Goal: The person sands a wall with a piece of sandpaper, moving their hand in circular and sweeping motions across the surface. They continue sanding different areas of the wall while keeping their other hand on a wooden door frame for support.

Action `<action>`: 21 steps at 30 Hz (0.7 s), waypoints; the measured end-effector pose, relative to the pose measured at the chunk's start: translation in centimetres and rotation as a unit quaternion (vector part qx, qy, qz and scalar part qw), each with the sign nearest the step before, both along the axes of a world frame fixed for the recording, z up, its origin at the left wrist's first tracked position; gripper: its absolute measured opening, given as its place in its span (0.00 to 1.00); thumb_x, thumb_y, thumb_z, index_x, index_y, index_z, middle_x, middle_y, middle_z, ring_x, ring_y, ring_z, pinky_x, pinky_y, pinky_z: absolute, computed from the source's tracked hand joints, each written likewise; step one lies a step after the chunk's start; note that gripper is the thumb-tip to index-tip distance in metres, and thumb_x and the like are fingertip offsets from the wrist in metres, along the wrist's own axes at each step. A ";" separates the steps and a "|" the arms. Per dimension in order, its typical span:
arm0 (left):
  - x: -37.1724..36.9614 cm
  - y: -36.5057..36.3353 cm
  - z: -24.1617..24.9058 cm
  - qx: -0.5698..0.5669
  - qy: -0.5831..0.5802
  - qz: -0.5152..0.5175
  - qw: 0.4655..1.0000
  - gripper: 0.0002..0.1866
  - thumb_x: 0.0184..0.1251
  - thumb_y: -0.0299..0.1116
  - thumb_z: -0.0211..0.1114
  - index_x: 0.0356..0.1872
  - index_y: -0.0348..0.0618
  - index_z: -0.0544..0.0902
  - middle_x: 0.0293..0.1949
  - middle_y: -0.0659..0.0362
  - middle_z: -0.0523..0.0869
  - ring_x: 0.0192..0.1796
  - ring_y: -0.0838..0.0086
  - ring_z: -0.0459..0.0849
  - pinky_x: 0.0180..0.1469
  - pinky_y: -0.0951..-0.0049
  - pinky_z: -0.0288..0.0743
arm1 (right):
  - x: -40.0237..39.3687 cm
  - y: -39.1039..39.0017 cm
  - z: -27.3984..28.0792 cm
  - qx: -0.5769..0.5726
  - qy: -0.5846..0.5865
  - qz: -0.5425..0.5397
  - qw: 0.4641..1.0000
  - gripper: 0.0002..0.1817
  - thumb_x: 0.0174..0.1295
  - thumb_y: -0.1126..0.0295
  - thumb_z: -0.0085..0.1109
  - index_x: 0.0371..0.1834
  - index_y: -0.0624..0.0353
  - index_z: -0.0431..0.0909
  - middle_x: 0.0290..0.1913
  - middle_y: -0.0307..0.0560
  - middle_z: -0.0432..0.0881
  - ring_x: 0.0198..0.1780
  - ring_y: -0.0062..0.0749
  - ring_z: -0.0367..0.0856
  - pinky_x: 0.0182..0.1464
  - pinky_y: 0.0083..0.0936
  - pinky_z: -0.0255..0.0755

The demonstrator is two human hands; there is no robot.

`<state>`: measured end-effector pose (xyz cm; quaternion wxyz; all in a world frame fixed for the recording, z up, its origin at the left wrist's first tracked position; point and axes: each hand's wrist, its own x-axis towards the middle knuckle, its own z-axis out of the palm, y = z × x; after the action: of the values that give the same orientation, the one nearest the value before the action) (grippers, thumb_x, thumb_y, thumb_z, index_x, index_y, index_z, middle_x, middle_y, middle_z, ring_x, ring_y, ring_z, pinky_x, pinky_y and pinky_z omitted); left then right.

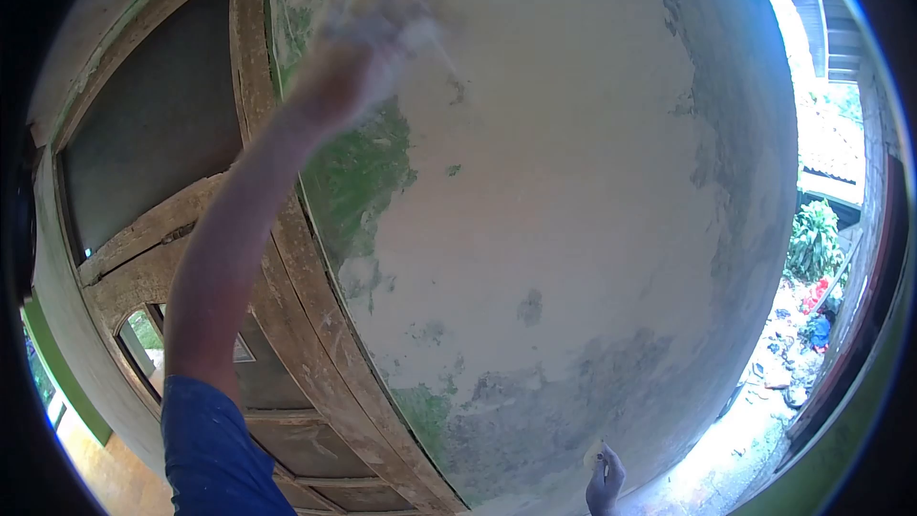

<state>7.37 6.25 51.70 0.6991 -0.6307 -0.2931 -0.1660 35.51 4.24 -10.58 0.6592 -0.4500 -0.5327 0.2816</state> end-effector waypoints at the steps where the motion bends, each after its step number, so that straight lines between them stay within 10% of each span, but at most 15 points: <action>1: -0.5 -0.4 1.4 0.113 -0.026 -0.022 0.993 0.17 0.62 0.27 0.54 0.51 0.57 0.79 0.60 0.61 0.75 0.63 0.70 0.71 0.71 0.50 0.48 | 0.1 -0.2 0.1 -0.030 -0.010 -0.005 0.999 0.15 0.65 0.69 0.54 0.50 0.68 0.76 0.44 0.54 0.81 0.47 0.35 0.78 0.49 0.26 0.72; 6: 2.0 3.5 -6.2 0.075 0.044 0.105 0.991 0.19 0.65 0.27 0.52 0.56 0.56 0.75 0.61 0.61 0.75 0.64 0.70 0.71 0.71 0.52 0.49 | -0.6 -0.6 0.6 -0.026 0.012 0.002 1.000 0.15 0.65 0.69 0.53 0.49 0.69 0.76 0.42 0.54 0.81 0.45 0.35 0.79 0.48 0.27 0.73; 11: 2.5 0.9 -14.6 -0.298 0.143 -0.076 0.941 0.19 0.66 0.23 0.50 0.54 0.56 0.77 0.58 0.60 0.76 0.62 0.69 0.72 0.71 0.55 0.51 | 0.0 -0.7 1.2 -0.032 -0.019 0.001 0.999 0.15 0.65 0.69 0.52 0.48 0.69 0.76 0.42 0.54 0.81 0.45 0.36 0.78 0.48 0.28 0.73; 17: -0.4 -2.4 0.8 0.027 -0.038 0.020 0.999 0.18 0.65 0.23 0.51 0.52 0.55 0.78 0.58 0.62 0.76 0.59 0.67 0.74 0.70 0.56 0.52 | 0.4 -0.1 0.6 -0.019 -0.021 -0.004 1.000 0.14 0.66 0.69 0.51 0.48 0.70 0.76 0.42 0.53 0.81 0.45 0.35 0.78 0.49 0.27 0.72; 21: -0.2 1.0 -3.5 -0.020 -0.003 -0.024 1.000 0.19 0.66 0.23 0.51 0.55 0.57 0.76 0.59 0.62 0.75 0.60 0.65 0.73 0.71 0.57 0.50 | 0.1 -0.3 0.3 -0.019 -0.007 0.000 1.000 0.14 0.65 0.70 0.51 0.48 0.70 0.76 0.42 0.52 0.81 0.46 0.34 0.78 0.49 0.27 0.72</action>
<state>7.16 7.28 48.20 0.6810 -0.6510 -0.2836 -0.1789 35.61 3.92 -10.27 0.6466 -0.4643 -0.5320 0.2886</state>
